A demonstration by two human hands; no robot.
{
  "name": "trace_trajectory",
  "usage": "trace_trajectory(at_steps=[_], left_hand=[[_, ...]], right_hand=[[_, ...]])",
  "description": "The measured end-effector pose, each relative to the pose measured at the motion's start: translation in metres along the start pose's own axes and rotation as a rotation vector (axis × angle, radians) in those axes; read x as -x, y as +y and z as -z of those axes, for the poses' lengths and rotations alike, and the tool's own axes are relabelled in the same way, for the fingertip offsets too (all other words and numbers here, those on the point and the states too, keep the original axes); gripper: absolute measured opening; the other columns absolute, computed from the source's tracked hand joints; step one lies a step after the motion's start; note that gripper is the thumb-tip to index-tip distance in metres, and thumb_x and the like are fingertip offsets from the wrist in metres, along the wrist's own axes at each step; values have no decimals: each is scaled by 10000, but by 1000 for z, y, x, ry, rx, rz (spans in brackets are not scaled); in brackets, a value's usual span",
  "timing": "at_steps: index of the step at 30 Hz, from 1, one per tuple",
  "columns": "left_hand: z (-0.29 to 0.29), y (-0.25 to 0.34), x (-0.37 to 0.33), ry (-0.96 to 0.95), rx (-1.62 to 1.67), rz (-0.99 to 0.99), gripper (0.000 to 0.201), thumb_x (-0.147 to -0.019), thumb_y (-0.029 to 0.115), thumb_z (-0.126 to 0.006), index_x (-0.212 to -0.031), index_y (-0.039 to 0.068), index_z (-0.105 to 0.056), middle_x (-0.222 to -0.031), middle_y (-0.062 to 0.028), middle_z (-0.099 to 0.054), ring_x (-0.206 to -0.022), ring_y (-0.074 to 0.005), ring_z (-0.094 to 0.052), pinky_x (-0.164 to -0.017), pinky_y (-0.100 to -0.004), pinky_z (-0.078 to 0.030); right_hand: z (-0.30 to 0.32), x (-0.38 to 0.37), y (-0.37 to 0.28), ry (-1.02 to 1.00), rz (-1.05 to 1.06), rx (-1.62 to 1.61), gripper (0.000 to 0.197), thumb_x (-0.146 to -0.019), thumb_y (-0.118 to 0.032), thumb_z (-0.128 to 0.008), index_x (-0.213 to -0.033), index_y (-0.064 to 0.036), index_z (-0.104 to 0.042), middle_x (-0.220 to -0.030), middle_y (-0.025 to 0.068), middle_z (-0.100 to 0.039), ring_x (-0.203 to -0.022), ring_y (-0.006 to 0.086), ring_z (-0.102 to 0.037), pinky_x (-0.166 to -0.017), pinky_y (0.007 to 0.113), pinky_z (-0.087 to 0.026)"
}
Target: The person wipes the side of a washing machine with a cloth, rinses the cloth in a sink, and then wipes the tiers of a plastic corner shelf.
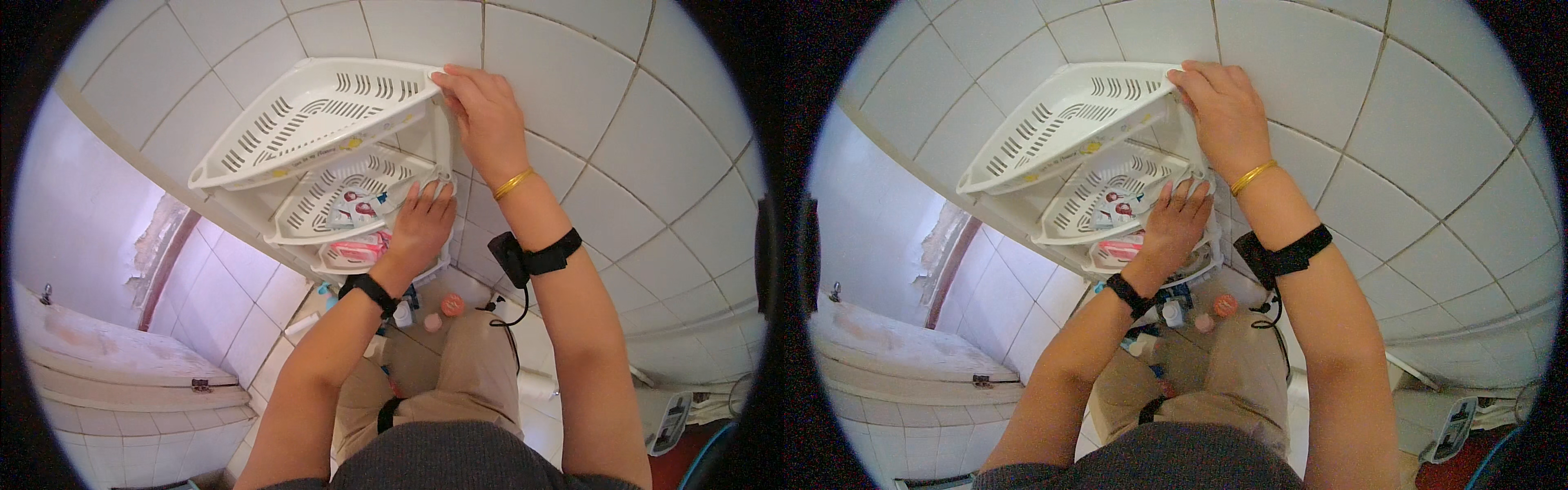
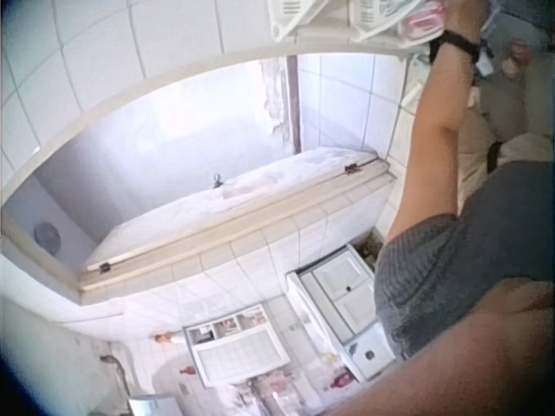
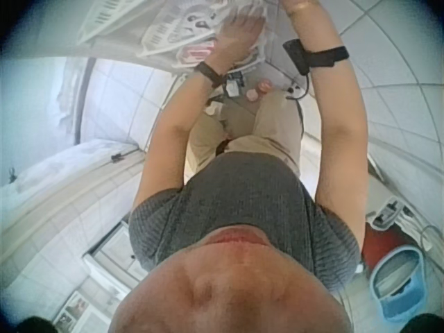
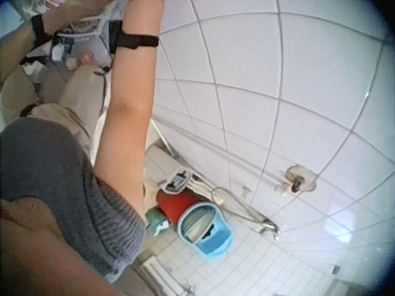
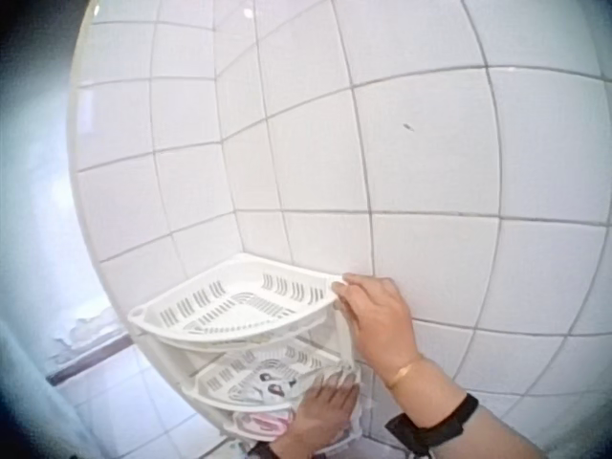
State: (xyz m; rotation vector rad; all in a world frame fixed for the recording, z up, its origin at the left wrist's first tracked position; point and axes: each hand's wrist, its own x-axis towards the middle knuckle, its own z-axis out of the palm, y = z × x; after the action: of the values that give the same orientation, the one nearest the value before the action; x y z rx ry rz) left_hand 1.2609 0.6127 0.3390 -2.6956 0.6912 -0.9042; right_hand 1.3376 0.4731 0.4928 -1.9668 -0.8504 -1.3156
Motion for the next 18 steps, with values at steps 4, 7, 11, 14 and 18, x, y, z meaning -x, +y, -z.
trace_trajectory(at_steps=[4, 7, 11, 14, 18], left_hand=[[2, 10, -15, 53, 1, 15, 351, -811, 151, -584, -1139, 46, -649, -1316, -125, -565, -1223, -337, -523, -1092, -521, -351], [12, 11, -13, 18, 20, 18, 343, -818, 147, -578, -1142, 60, -648, -1314, -122, -569, -1229, -342, -522, -1080, -525, -368], [16, -9, 6, -62, 10, 23, 424, -827, 201, -621, -1241, 116, -617, -1378, -71, -527, -1287, -312, -483, -1102, -494, -365], [25, -19, 3, -82, 83, 53, 465, -794, 166, -658, -1249, 97, -593, -1327, -81, -580, -1229, -318, -546, -1057, -424, -434], [38, -25, -31, 117, 539, 421, 411, -819, 93, -656, -1213, 48, -549, -1081, -188, -658, -977, -397, -640, -816, -438, -527]], right_hand=[[-2, 1, -3, 1, -29, 25, 244, -837, -118, -661, -1079, -137, -682, -1139, 47, -670, -999, 285, -600, -866, 393, -503], [0, 2, 1, 1, -15, 22, 247, -837, -125, -663, -1083, -139, -682, -1137, 47, -670, -992, 284, -601, -865, 392, -504], [0, 1, 2, 7, 3, 28, 248, -839, -131, -663, -1087, -137, -682, -1137, 49, -669, -993, 285, -599, -864, 393, -505], [-2, 2, 1, 14, -7, 16, 240, -845, -135, -656, -1084, -139, -682, -1138, 49, -668, -1000, 286, -600, -866, 394, -505], [-4, 4, 4, 19, -5, 29, 246, -840, -124, -649, -1083, -141, -680, -1142, 50, -666, -1005, 287, -602, -877, 394, -503]])
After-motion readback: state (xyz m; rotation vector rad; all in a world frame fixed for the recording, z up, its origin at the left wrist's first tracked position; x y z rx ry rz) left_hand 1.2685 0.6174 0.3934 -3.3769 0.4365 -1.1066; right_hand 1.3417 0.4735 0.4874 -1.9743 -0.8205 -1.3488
